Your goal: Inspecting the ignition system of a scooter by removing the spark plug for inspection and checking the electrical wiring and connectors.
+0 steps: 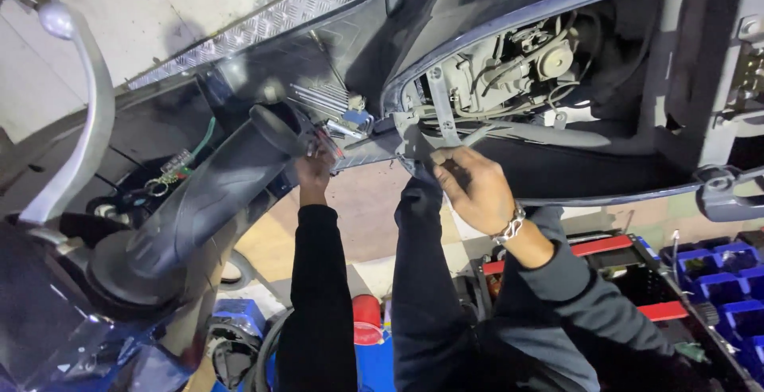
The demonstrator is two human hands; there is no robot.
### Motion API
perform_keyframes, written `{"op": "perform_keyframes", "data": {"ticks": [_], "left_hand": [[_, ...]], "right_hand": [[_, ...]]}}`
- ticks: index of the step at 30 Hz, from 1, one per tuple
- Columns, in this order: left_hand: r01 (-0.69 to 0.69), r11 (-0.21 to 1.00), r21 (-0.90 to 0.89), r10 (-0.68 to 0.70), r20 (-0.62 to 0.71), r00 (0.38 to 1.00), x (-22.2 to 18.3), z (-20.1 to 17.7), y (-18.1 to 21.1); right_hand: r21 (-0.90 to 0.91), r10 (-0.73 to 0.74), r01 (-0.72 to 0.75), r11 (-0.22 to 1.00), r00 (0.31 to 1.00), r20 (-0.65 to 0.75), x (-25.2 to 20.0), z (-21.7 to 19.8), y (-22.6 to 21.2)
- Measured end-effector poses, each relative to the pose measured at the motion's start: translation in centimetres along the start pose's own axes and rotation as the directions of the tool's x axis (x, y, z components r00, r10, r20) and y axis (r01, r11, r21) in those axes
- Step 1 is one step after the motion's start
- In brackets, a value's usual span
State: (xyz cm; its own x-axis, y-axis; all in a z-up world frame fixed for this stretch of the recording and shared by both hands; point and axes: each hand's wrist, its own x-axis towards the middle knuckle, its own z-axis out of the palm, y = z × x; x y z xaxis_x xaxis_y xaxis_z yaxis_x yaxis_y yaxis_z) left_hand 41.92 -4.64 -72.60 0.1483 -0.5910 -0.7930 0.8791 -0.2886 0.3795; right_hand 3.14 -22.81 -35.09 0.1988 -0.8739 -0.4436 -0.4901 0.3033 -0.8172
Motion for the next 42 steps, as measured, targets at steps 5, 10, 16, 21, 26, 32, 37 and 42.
{"op": "perform_keyframes", "data": {"ticks": [5, 10, 16, 21, 26, 32, 37, 42], "left_hand": [[0.198, 0.726, 0.659, 0.086, -0.373, 0.924, 2.0, 3.0, 0.3], [0.456, 0.226, 0.861, 0.345, -0.508, 0.789, 2.7, 5.2, -0.2], [0.467, -0.212, 0.859, 0.503, -0.314, 0.806, 3.9, 5.0, -0.4], [0.343, -0.256, 0.904, 0.478, -0.19, 0.858, 4.1, 5.6, -1.1], [0.332, -0.413, 0.848, 0.462, -0.119, 0.879, 3.6, 5.5, -1.3], [0.006, -0.01, 1.0, 0.572, 0.001, 0.821, -5.4, 12.1, 1.2], [-0.274, 0.602, 0.75, 0.373, 0.04, 0.927, -15.7, 24.1, 0.6], [-0.086, 0.788, 0.609, 0.185, -0.101, 0.978, -18.3, 24.8, -6.1]], "right_hand": [[0.006, 0.044, -0.044, 0.999, 0.999, -0.014, -0.7, 1.8, 1.5], [-0.06, 0.063, -0.066, 0.996, 0.997, -0.038, -1.0, 2.2, 1.9], [-0.092, 0.064, -0.07, 0.993, 0.996, -0.067, -1.2, 2.6, 2.0], [-0.149, 0.059, -0.071, 0.986, 0.995, -0.083, -1.4, 3.5, 2.7], [-0.171, 0.067, -0.08, 0.982, 0.994, -0.082, -1.5, 3.8, 3.4], [-0.061, 0.101, -0.108, 0.992, 0.99, -0.102, -1.7, 2.0, 3.7], [-0.504, 0.111, -0.103, 0.858, 0.994, -0.014, 1.2, -3.2, 3.5], [-0.912, 0.1, 0.232, 0.34, 0.955, 0.28, 10.0, -3.8, 14.0]]}}
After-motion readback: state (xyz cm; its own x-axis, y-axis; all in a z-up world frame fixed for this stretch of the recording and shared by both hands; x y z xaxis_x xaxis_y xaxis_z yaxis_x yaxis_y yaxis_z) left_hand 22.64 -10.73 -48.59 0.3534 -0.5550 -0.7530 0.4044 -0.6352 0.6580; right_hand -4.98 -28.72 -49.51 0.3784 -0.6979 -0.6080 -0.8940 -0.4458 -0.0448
